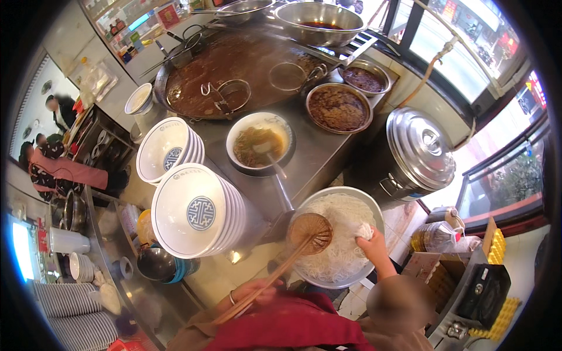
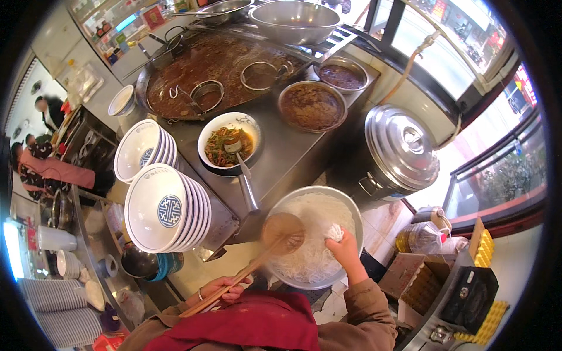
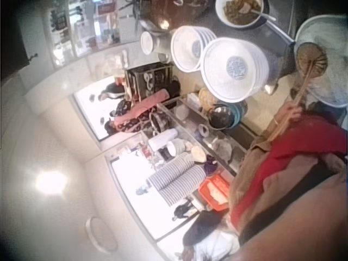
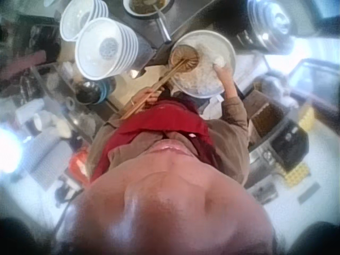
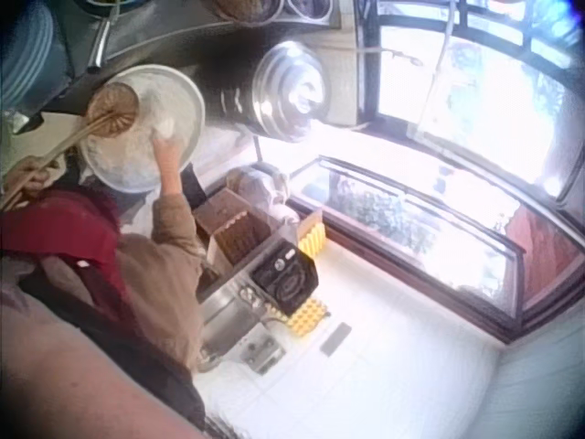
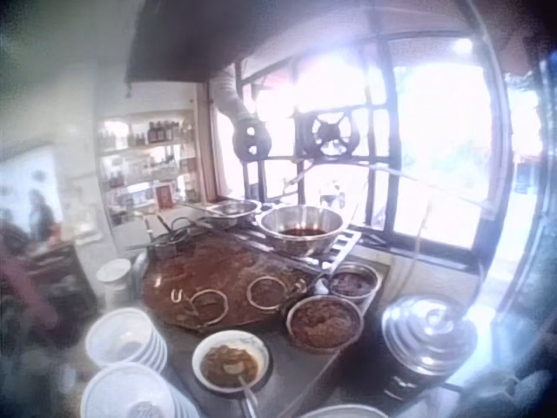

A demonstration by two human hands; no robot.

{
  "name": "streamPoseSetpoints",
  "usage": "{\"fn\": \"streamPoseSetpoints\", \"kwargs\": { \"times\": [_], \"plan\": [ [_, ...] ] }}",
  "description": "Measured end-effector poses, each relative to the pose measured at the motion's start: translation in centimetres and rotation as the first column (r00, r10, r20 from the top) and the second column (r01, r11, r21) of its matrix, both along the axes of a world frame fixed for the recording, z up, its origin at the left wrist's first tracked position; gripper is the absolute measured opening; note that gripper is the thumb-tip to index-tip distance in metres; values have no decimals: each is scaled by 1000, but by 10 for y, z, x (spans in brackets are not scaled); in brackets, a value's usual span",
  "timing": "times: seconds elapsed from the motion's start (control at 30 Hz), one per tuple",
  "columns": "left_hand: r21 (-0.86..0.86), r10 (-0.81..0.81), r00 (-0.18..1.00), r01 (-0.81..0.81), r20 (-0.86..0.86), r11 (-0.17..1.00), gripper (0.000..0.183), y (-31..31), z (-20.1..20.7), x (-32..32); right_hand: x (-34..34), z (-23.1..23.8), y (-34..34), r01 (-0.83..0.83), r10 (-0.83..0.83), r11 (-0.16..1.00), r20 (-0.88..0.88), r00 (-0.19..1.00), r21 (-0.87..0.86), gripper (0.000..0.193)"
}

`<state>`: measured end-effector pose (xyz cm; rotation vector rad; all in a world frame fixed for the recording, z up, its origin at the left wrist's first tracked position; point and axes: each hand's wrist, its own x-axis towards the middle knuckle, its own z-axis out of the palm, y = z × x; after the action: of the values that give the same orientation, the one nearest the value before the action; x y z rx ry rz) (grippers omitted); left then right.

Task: The person repeatedly scoops noodles from a large boiling pot using a strainer, transfers them into bowls, and adds broth and toppings. The person uses chopsticks to separate noodles and a ladle to pour broth, preparing multiple servings in a commercial kitchen.

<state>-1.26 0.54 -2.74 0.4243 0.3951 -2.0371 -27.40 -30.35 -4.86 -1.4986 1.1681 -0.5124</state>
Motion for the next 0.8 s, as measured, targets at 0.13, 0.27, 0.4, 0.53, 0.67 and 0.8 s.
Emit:
{"fn": "streamPoseSetpoints", "kwargs": {
  "times": [0.13, 0.27, 0.4, 0.53, 0.67, 0.8],
  "plan": [
    [-23, -57, 998, 57, 25, 998, 39, 6, -5, 2, -17, 84, 10, 112, -105, 988, 69, 992, -103, 27],
    [11, -47, 991, 46, 122, 999, 35, 10, -4, -2, 1, 78, 11, 147, -129, 973, 106, 986, -181, 24],
    [-20, -6, 994, 8, 105, 1000, 30, 12, -3, -7, 5, 56, 3, 36, -25, 991, 87, 996, -130, 21],
    [29, -41, 991, 37, 128, 999, 29, 14, -7, -12, -15, 86, -17, 27, -5, 985, 128, 992, -173, 24],
    [10, -31, 978, 30, 207, 1000, 23, 17, -9, -15, -36, 160, -48, 199, -156, 957, 204, 966, -210, 39],
    [-71, -2, 962, 22, 272, 997, 23, 19, -3, -18, -50, 217, -57, 365, -157, 860, 495, 855, -357, 37]
  ]
}}
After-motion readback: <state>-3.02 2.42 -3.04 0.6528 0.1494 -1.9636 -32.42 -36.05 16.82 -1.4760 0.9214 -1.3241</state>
